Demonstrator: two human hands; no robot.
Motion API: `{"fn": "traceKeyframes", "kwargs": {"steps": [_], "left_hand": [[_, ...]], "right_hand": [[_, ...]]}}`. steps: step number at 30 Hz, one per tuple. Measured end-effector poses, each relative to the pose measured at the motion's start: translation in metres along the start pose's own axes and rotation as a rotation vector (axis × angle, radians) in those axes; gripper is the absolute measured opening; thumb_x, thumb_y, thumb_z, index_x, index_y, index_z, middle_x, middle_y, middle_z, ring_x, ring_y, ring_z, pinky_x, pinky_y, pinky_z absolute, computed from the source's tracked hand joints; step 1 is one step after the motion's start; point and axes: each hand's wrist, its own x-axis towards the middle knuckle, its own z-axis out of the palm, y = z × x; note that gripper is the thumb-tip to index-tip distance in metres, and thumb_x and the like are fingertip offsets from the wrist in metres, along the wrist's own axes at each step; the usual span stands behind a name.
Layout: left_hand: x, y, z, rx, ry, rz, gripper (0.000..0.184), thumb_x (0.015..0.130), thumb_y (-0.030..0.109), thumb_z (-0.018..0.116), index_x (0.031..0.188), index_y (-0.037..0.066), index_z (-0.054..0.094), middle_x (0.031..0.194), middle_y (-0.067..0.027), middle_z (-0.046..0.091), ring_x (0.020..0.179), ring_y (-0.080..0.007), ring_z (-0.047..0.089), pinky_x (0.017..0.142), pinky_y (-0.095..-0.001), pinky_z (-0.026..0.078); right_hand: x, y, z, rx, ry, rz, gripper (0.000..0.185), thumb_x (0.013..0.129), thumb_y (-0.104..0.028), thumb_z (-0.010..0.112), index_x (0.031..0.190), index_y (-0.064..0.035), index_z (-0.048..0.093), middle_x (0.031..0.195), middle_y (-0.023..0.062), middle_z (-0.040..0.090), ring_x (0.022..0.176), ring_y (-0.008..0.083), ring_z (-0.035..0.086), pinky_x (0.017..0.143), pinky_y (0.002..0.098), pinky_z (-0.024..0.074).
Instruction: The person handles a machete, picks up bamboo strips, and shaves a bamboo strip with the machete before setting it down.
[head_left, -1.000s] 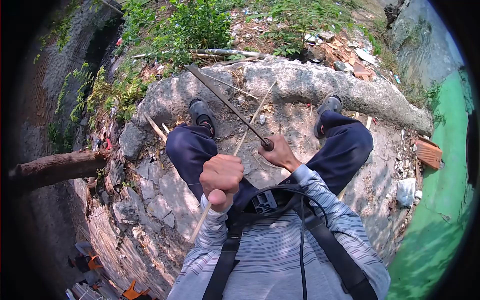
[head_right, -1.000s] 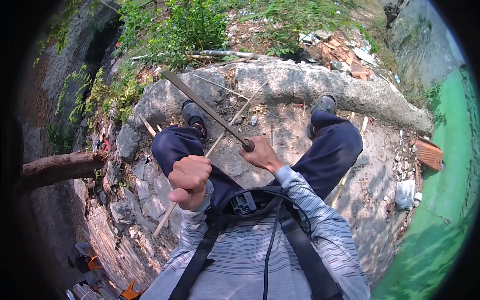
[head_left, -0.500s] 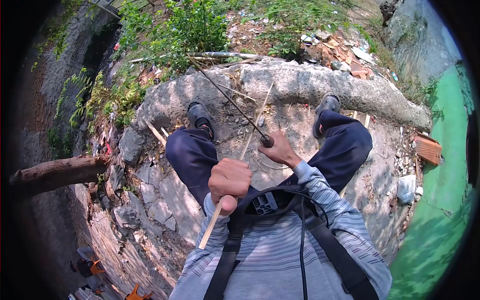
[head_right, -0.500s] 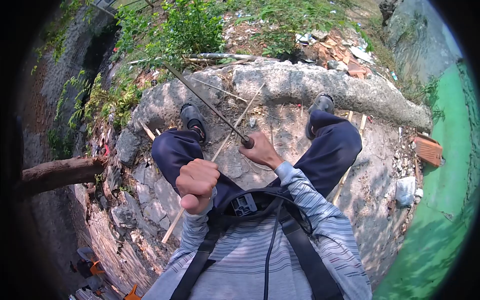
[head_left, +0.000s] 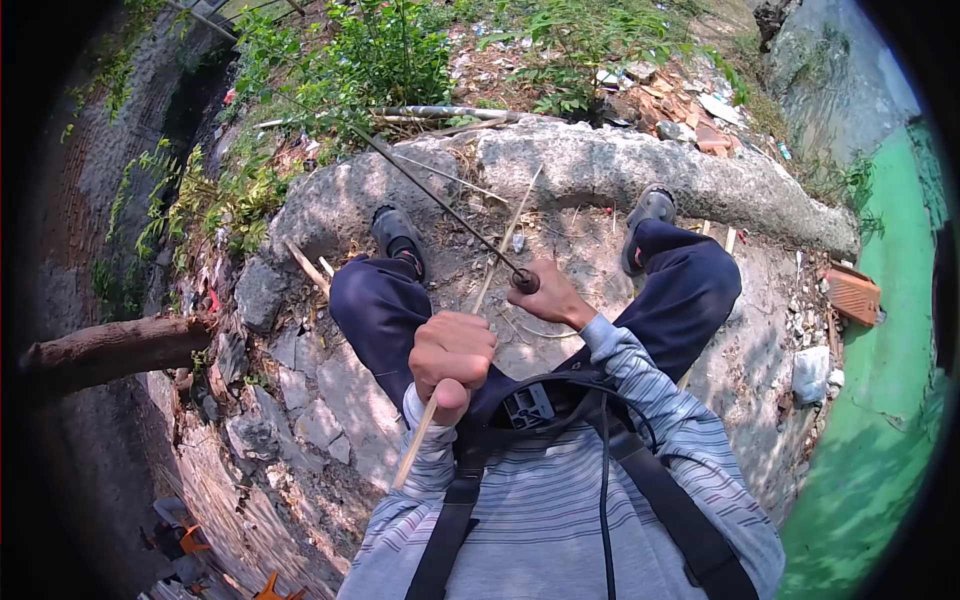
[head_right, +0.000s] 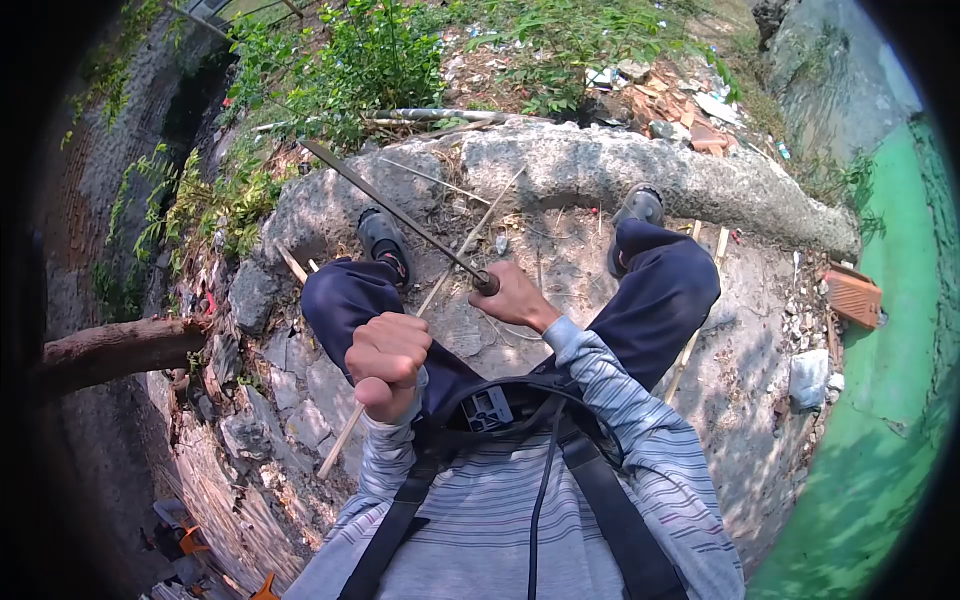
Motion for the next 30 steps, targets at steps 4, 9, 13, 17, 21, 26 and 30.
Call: {"fn": "traceKeyframes", "kwargs": {"steps": [4,9,13,17,21,26,30], "left_hand": [[0.002,0.0,-0.001,0.041,0.006,0.011,0.076,0.107,0.061,0.033,0.051,0.011,0.018,0.044,0.0025,0.017,0.034,-0.0144,0.016,0.042,-0.0328,0.011],[-0.003,0.0,-0.008,0.082,-0.002,0.023,0.075,0.108,0.058,0.033,0.051,0.011,0.019,0.044,0.0025,0.018,0.034,-0.0141,0.016,0.042,-0.0328,0.012],[-0.011,-0.008,-0.012,0.005,0.171,0.026,0.075,0.106,0.062,0.03,0.052,0.011,0.023,0.045,0.0027,0.021,0.035,-0.0143,0.02,0.042,-0.0326,0.015],[-0.012,-0.015,-0.008,-0.023,0.33,0.066,0.077,0.103,0.071,0.026,0.053,0.012,0.026,0.045,0.0039,0.025,0.038,-0.0108,0.019,0.043,-0.0309,0.014],[-0.006,-0.012,-0.008,0.021,0.388,0.081,0.08,0.099,0.077,0.023,0.054,0.011,0.029,0.048,0.0023,0.031,0.041,-0.0114,0.023,0.044,-0.0315,0.016],[0.0,-0.008,-0.007,0.075,0.28,0.081,0.087,0.093,0.083,0.019,0.053,0.008,0.037,0.047,0.0018,0.034,0.041,-0.0128,0.024,0.045,-0.0321,0.018],[-0.004,-0.011,-0.01,0.032,0.161,0.082,0.089,0.092,0.084,0.02,0.051,0.007,0.038,0.044,0.0028,0.03,0.039,-0.0122,0.022,0.044,-0.031,0.017]], "right_hand": [[0.018,0.016,0.004,-0.02,-0.059,0.071,0.038,0.076,-0.025,0.073,0.061,0.0041,0.052,0.051,0.0138,0.045,0.048,0.0213,0.043,0.052,0.0421,0.0375],[0.038,0.034,0.006,-0.038,-0.052,0.223,0.041,0.079,-0.03,0.071,0.065,0.0068,0.059,0.053,0.0166,0.048,0.05,0.0225,0.048,0.054,0.0422,0.0408],[0.027,0.02,0.002,-0.015,-0.054,0.187,0.039,0.078,-0.03,0.071,0.067,0.0061,0.059,0.055,0.0157,0.049,0.053,0.0241,0.048,0.057,0.0424,0.0412],[0.012,0.018,0.018,0.07,-0.016,0.042,0.033,0.079,-0.022,0.072,0.066,0.0007,0.052,0.056,0.0073,0.041,0.055,0.0156,0.039,0.054,0.039,0.0349],[0.008,0.015,0.02,0.091,0.03,0.07,0.033,0.08,-0.021,0.072,0.068,0.0006,0.05,0.057,0.0077,0.042,0.056,0.0161,0.039,0.055,0.0391,0.0351],[0.004,0.008,0.014,0.083,0.051,0.057,0.035,0.079,-0.023,0.072,0.065,0.0016,0.051,0.056,0.0098,0.044,0.053,0.0202,0.041,0.055,0.0414,0.0362],[0.007,0.003,0.012,0.036,0.0,0.011,0.035,0.079,-0.024,0.072,0.065,0.0032,0.054,0.056,0.0137,0.049,0.054,0.0244,0.046,0.057,0.0443,0.0386]]}}
